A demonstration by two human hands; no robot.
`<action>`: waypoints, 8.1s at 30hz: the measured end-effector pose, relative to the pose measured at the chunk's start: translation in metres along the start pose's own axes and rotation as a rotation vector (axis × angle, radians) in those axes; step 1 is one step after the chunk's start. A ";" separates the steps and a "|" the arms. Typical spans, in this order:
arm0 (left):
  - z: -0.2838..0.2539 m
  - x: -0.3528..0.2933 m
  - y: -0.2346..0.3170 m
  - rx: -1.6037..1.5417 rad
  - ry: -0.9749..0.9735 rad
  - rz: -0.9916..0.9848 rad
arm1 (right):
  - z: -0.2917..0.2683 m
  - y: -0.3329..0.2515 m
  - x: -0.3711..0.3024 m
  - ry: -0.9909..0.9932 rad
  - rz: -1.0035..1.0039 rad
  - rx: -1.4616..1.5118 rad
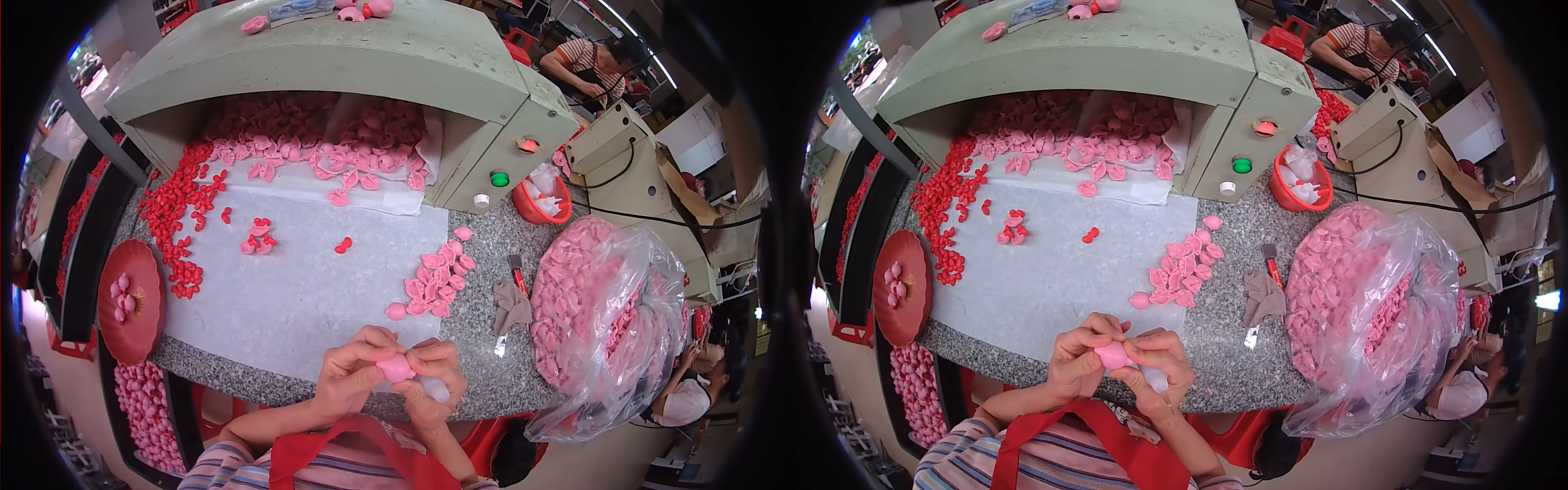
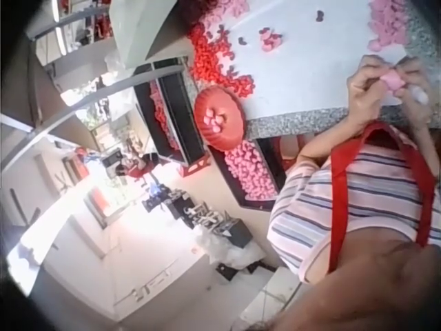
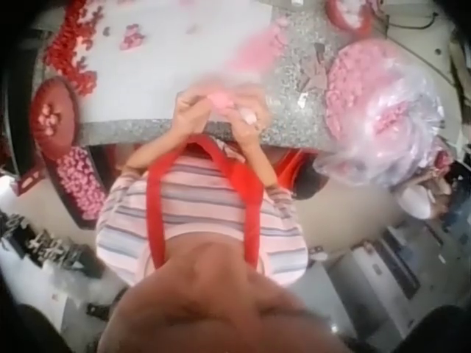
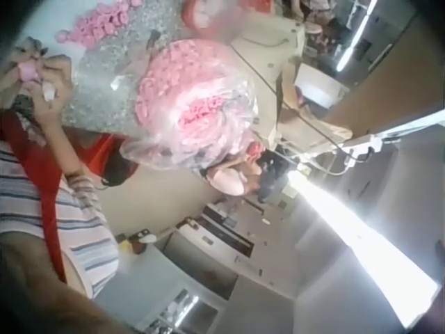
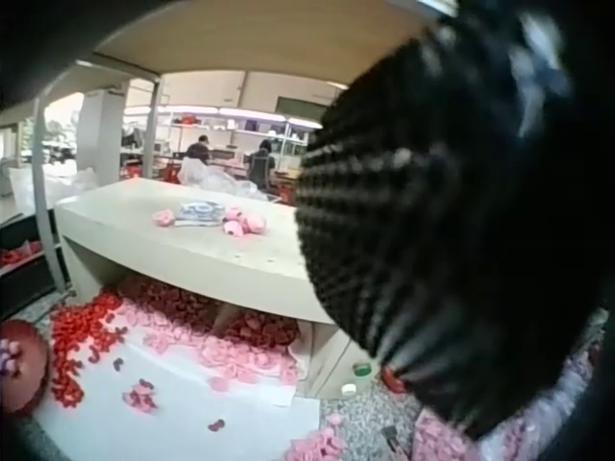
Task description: Assembling small pink plastic toy components at a factory workstation.
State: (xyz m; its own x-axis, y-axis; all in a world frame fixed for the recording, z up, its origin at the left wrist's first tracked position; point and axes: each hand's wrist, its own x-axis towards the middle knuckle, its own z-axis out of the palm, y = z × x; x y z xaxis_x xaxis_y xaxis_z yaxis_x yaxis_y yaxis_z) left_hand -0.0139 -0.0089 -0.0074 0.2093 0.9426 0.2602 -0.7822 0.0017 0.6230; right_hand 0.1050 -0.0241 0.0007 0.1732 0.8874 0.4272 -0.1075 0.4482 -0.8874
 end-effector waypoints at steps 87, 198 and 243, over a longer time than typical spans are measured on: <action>-0.003 0.022 0.027 0.362 -0.041 -0.180 | -0.016 -0.023 0.034 -0.201 0.428 0.123; 0.013 0.016 0.027 0.403 0.019 -0.197 | -0.014 0.013 0.010 -0.107 0.387 0.654; -0.002 0.013 0.013 -0.210 0.047 -0.305 | 0.010 -0.035 0.022 -0.040 0.370 0.080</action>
State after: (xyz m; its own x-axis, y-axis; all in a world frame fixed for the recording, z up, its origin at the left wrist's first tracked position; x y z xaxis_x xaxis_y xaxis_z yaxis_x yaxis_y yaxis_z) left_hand -0.0225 0.0041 0.0025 0.4282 0.9024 0.0487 -0.7923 0.3490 0.5004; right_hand 0.1026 -0.0192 0.0425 0.0700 0.9937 0.0880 -0.2319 0.1020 -0.9674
